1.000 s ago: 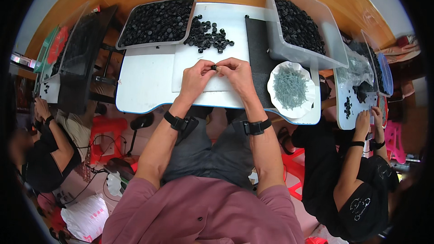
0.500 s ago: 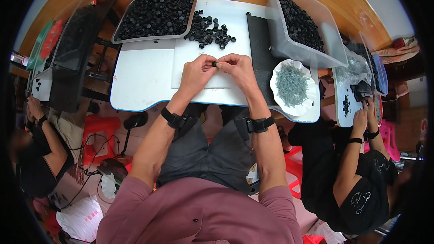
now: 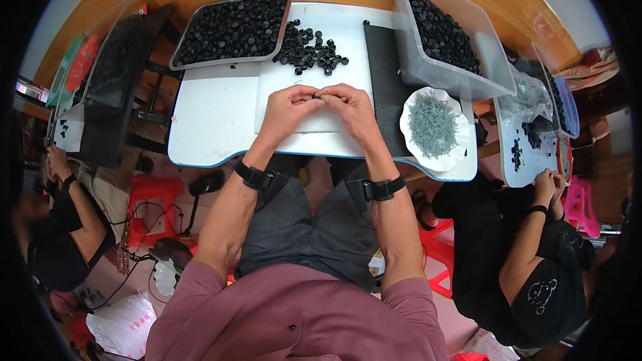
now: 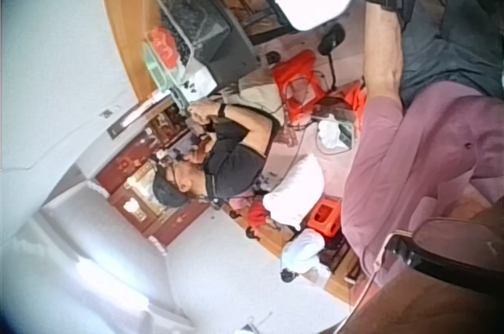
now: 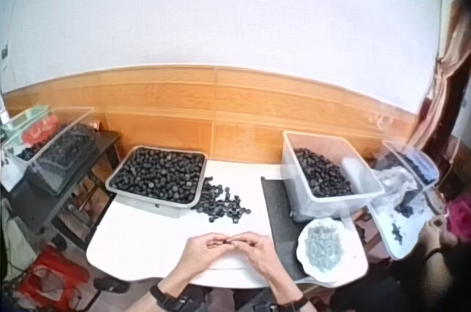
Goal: Sorting small black plastic components and inserting small white pins or connectors into them at a manufacturing workbench.
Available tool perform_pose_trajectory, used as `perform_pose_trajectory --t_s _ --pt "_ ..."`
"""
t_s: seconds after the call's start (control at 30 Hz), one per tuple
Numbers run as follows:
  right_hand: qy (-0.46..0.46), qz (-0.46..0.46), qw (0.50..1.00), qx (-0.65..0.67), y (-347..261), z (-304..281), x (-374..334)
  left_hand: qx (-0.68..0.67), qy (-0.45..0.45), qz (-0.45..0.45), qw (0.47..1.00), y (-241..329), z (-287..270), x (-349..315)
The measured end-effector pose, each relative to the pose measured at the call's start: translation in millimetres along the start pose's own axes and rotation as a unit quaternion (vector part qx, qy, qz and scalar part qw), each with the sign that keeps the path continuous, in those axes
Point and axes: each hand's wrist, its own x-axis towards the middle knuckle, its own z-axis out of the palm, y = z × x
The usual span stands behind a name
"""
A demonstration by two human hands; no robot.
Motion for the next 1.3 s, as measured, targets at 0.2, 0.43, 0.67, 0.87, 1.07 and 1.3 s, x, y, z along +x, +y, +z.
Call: perform_pose_trajectory --t_s 0.2,0.43,0.67,0.87,1.07,1.3 --pt "-0.026 -0.03 0.999 -0.032 -3 -4 -1 -0.001 0.009 -0.006 1.0 -3 0 1" --pt "0.167 -0.031 0.986 -0.004 6 6 -8 0.044 0.027 0.002 0.999 -2 6 0" --pt "0.187 -0.049 0.979 -0.067 5 11 -8 0.087 0.031 0.01 0.996 -2 6 -1" --pt "0.192 -0.069 0.978 -0.047 5 11 -6 0.086 0.036 0.017 0.995 2 6 -1" --pt "0.209 -0.091 0.969 -0.097 1 13 -11 0.047 0.011 0.023 0.999 -5 2 1" --pt "0.206 -0.123 0.964 -0.113 -3 15 -12 0.158 0.153 0.136 0.966 44 -72 41"
